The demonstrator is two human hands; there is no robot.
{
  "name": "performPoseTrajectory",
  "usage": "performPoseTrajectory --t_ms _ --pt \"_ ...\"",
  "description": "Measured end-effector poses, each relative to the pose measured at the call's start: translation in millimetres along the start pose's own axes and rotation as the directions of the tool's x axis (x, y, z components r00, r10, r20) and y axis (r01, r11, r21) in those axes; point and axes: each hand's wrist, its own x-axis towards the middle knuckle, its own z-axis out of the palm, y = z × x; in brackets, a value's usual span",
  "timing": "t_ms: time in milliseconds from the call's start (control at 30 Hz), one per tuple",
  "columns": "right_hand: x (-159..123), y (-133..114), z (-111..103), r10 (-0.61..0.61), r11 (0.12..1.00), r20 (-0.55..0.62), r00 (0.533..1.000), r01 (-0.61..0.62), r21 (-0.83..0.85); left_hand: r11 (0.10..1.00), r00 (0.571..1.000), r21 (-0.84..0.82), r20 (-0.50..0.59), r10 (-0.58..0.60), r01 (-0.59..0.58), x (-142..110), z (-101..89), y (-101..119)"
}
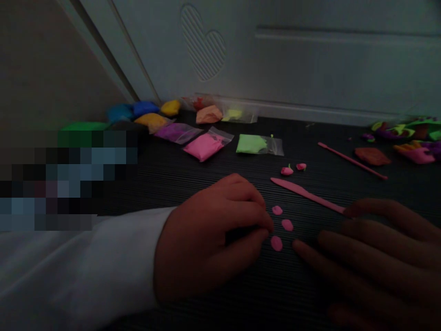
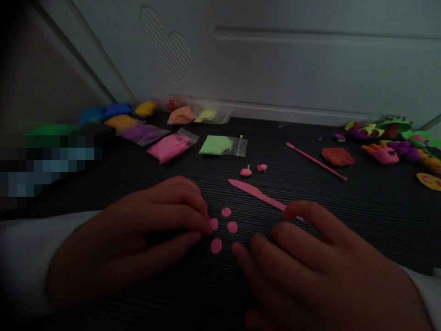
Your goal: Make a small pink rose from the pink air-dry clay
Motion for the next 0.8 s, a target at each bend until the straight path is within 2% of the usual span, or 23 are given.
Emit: performPoseTrajectory --t_ms 133,333,600,800 --pt "0.8 -0.2 -1.2 0.014 1.0 -0.025 1.0 -0.014 0.023 1.0 1.0 -0.007 -0.008 -0.011 0.011 -0.1 0.9 -0.3" --pt "-0.1 2.7 1.0 0.132 0.982 -0.03 0.991 -0.127 0.139 1.0 1.0 0.0 -0.004 -0.001 0.001 0.6 0.2 -0.8" --pt "1.7 4.0 -1.2 0.134 0.982 0.0 0.991 -0.133 0.131 1.0 1.0 -0.002 -0.013 0.001 -0.001 0.5 0.7 -2.3" --pt "1.4 3.2 -0.4 0.131 0.986 -0.032 0.991 -0.127 0.112 1.0 1.0 -0.015 -0.022 0.01 -0.01 -0.2 2.0 -1.9"
